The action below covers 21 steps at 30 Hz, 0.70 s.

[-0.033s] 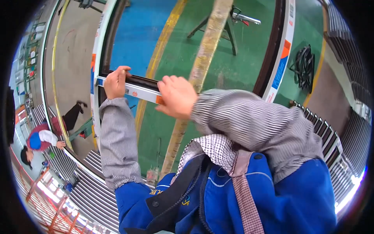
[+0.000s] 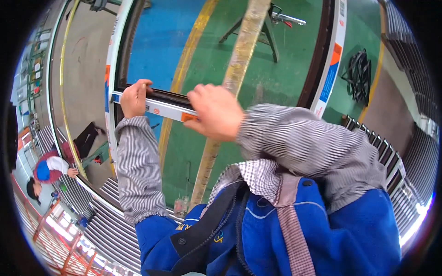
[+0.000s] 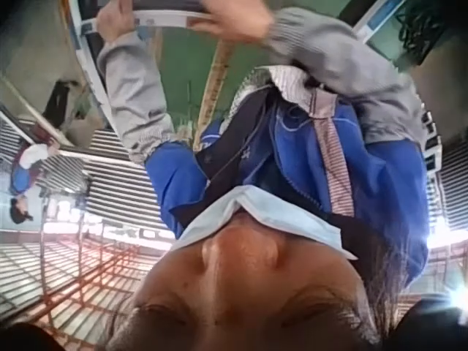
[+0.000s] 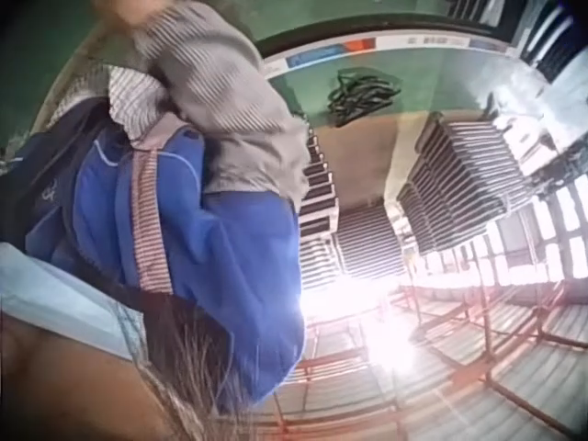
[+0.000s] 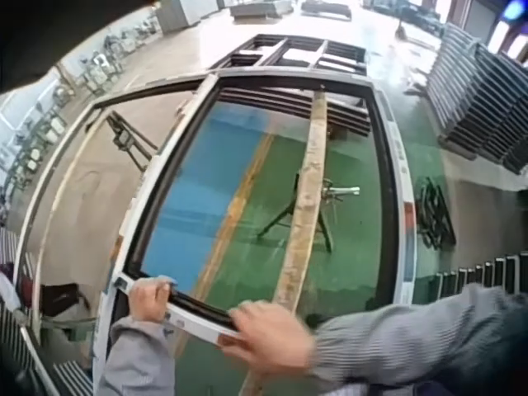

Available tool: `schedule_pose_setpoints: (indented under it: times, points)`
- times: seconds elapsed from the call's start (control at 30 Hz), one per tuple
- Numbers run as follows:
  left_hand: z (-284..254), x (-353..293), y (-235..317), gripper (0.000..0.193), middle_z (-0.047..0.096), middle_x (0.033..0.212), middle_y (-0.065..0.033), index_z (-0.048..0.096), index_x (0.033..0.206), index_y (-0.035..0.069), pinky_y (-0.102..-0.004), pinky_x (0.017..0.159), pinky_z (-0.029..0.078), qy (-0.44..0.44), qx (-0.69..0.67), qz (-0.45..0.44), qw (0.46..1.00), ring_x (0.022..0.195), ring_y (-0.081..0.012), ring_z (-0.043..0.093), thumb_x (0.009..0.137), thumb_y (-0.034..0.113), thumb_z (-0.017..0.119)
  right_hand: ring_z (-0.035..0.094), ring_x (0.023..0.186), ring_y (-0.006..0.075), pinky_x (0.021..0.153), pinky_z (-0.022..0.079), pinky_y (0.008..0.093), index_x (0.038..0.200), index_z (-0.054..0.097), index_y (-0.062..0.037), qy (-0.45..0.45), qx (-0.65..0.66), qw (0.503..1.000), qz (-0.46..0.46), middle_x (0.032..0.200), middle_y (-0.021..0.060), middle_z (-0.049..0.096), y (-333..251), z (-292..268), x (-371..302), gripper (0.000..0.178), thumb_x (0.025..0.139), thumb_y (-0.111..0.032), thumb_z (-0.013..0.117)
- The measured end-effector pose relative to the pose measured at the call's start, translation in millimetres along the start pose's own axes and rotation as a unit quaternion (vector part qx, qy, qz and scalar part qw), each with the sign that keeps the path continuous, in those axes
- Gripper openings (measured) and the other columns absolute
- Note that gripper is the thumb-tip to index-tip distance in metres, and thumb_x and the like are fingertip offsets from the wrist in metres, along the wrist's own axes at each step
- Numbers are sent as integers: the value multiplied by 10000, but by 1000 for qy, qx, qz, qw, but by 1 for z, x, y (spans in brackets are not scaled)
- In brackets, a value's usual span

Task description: Assembling an industrial window frame by fitting rubber gaskets and preparing the structure for glazing.

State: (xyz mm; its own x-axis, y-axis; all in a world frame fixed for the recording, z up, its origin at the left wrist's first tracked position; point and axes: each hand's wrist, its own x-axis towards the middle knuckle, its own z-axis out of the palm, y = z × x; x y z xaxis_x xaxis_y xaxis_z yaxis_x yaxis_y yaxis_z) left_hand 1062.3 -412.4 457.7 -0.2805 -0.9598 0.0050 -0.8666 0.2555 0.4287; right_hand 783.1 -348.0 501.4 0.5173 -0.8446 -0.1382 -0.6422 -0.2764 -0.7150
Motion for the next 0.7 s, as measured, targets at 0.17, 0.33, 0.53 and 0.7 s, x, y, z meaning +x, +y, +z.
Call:
schedule_pose_setpoints:
  times: [0.17,0.33,0.53,0.7]
  points:
    - [0,-16,20,366,669,786,-85,677,900,93,-423,739,451,-37,72,70,994,775,-309,611,990,304,392,538,1123,365,965,415,445,1223,549,-30,214,-199,956,27,1193,181,576,115,-102,-68,446,817,-153,686]
    - [41,-18,111,243,650,788,-78,653,868,94,-415,704,458,-73,20,130,989,753,-296,609,931,282,512,499,1195,290,1071,302,416,1223,552,-50,209,-297,929,71,1232,108,563,178,-124,-112,362,904,-217,587]
    - [55,-31,142,173,612,712,-69,611,841,98,-404,669,458,-41,-45,115,991,694,-283,597,910,228,522,524,1173,245,1117,252,418,1202,577,-76,191,-249,947,66,1189,72,600,183,-120,-104,317,946,-257,529]
    - [53,-29,145,216,601,690,-75,615,806,87,-409,633,443,-59,-14,77,995,654,-302,580,921,215,484,536,1153,234,1122,253,419,1160,594,-75,198,-251,945,64,1153,57,616,184,-120,-106,289,949,-260,524]
